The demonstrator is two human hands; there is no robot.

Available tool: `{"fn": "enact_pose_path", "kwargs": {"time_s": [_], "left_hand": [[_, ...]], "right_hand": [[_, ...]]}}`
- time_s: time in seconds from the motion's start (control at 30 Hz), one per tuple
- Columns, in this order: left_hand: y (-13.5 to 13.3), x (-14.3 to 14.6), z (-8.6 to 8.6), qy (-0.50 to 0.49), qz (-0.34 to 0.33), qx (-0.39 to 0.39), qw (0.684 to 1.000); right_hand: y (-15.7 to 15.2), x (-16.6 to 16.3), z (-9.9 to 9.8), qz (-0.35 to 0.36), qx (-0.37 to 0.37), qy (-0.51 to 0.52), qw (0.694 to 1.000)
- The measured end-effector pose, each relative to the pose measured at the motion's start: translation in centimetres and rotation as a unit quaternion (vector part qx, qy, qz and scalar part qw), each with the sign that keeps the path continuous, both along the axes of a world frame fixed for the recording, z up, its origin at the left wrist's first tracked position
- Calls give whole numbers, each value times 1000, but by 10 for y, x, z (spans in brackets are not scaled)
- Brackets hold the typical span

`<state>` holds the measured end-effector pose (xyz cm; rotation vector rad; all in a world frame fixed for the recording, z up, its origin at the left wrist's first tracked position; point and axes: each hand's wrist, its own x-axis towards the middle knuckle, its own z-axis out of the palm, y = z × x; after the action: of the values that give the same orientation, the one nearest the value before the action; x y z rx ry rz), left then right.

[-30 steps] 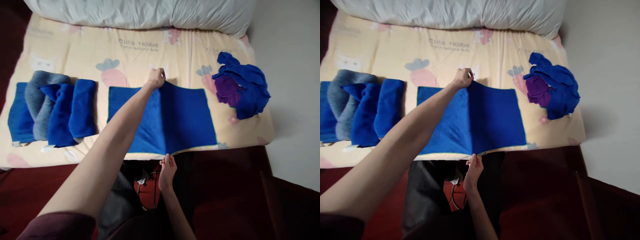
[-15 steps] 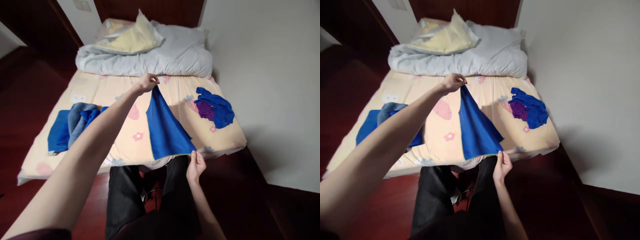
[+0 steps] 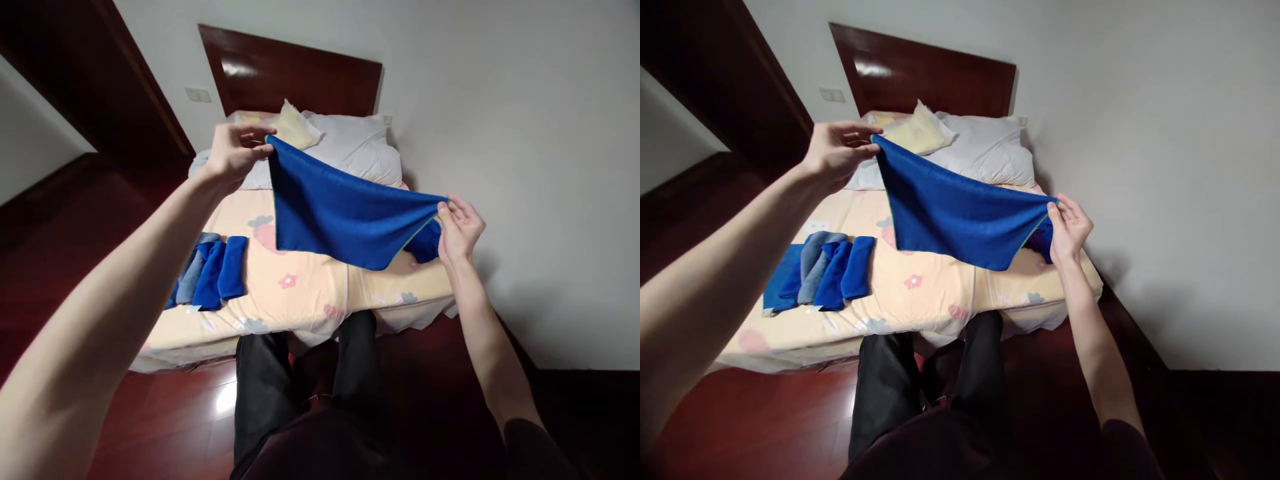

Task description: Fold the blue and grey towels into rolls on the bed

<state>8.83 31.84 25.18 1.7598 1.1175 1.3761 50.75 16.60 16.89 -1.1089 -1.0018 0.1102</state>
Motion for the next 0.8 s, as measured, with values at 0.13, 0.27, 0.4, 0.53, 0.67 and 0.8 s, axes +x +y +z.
{"fn": "enact_pose_path", "kwargs": {"time_s": [0.13, 0.27, 0.4, 0.53, 0.67, 0.8], "left_hand": [[-27, -17, 12, 77, 66, 66, 993], [-55, -30, 21, 156, 116, 77, 978], [-78, -40, 22, 192, 140, 75, 968], [-97, -54, 13, 221, 156, 78, 960], [-120, -72, 1, 224, 158, 72, 959], [-138, -98, -14, 180, 105, -6, 978]], "right_hand": [[-5, 4, 33, 22, -5, -26, 999], [-19, 0, 47, 28, -11, -35, 999], [-36, -7, 49, 36, -29, -44, 998], [-54, -15, 46, 59, -63, -41, 995], [-74, -21, 40, 101, -112, -9, 989], [-90, -21, 34, 132, -172, 17, 976]]}}
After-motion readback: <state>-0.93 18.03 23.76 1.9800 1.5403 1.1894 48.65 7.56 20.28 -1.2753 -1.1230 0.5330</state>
